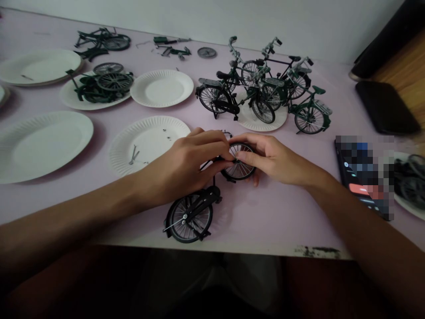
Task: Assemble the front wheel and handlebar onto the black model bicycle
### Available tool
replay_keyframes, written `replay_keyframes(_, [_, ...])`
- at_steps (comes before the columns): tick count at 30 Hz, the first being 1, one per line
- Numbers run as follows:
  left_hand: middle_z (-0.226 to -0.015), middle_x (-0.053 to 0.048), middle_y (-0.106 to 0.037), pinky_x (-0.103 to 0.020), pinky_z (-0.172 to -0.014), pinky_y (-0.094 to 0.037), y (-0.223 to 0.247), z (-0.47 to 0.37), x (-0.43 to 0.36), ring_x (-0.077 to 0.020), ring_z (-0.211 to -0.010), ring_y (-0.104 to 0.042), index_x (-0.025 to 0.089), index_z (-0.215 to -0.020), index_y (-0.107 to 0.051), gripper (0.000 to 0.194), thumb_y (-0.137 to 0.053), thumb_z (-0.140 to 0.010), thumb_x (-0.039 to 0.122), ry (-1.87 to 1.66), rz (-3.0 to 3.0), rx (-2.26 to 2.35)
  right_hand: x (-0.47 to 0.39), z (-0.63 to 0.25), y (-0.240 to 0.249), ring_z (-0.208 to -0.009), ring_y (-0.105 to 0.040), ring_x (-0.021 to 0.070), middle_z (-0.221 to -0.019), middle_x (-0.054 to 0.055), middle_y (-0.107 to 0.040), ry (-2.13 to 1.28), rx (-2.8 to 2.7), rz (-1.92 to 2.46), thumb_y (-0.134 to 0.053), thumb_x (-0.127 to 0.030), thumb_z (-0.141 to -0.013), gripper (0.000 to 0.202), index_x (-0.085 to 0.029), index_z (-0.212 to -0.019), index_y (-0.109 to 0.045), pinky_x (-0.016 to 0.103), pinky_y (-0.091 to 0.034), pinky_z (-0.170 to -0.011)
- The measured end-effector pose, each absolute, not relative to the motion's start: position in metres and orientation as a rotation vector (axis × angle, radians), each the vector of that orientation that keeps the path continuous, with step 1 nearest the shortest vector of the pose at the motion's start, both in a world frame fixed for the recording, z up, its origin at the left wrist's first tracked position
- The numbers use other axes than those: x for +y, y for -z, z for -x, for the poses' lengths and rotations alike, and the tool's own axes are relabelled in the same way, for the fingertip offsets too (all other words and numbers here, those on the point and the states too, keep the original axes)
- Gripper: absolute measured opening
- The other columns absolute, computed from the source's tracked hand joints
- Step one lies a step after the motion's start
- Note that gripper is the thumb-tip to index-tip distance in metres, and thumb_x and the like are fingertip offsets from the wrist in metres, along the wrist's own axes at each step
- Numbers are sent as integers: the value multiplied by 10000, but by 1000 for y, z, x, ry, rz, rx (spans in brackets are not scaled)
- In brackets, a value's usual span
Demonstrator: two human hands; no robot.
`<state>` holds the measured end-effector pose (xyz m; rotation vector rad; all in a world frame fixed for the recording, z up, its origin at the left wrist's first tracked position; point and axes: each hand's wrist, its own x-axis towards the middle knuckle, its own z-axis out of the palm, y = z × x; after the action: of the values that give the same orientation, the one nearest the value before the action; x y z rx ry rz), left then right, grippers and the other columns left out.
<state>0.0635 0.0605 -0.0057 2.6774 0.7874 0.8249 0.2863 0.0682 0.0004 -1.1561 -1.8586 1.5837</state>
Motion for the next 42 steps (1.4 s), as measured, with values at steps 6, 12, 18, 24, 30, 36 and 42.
replay_keyframes(6, [-949,-50,-651,-331,-794,-430,5,-62,60,-151,-818,-615,146,-909,-612,127,-522,-990,106,-826,-2672,799,67,-286,-1,-763,-677,152,-1010,16,-721,-1514,-1870,1203,-644,-429,-950,365,-296,-1289,-662,221,-583,-536])
replay_keyframes(12, [-924,-43,-632,-332,-788,-410,1,-63,58,-147,-788,-585,151,-905,-614,144,-509,-989,101,-769,-2692,809,64,-284,-6,-998,-696,247,-1052,35,-738,-1459,-1901,1225,-667,-401,-932,329,-295,-1242,-695,321,-635,-704])
replay_keyframes(18, [-922,-45,-634,-338,-785,-403,0,-62,57,-159,-811,-588,154,-895,-609,143,-510,-990,112,-747,-2715,827,63,-282,-4,-1032,-697,235,-1117,26,-738,-1510,-1867,1196,-664,-398,-940,334,-297,-1258,-683,325,-643,-754])
replay_keyframes(24, [-908,-48,-649,-351,-784,-414,1,-61,59,-176,-826,-611,158,-893,-609,162,-488,-992,119,-776,-2739,852,63,-280,0,-950,-720,223,-1045,34,-746,-1540,-1753,1213,-688,-382,-922,346,-268,-1248,-684,327,-652,-702])
replay_keyframes(30, [-880,-41,-651,-341,-762,-416,1,-61,62,-175,-788,-607,157,-875,-590,105,-545,-969,146,-838,-2721,964,59,-271,0,-885,-732,195,-1036,41,-761,-1623,-1497,1180,-739,-326,-882,335,-224,-1200,-705,333,-661,-736])
replay_keyframes(36, [-873,-41,-678,-344,-764,-394,3,-60,64,-192,-820,-595,164,-898,-610,96,-597,-972,224,-866,-2755,1018,58,-271,2,-926,-718,180,-1068,44,-759,-1614,-1426,1181,-799,-314,-827,272,-209,-1074,-757,314,-642,-794])
replay_keyframes(42, [-968,-59,-704,-383,-815,-423,-16,-51,71,-208,-902,-620,184,-967,-650,165,-534,-1019,290,-916,-2850,1026,61,-276,3,-906,-702,168,-1008,43,-763,-1652,-1329,1158,-823,-321,-801,223,-203,-985,-783,294,-629,-768])
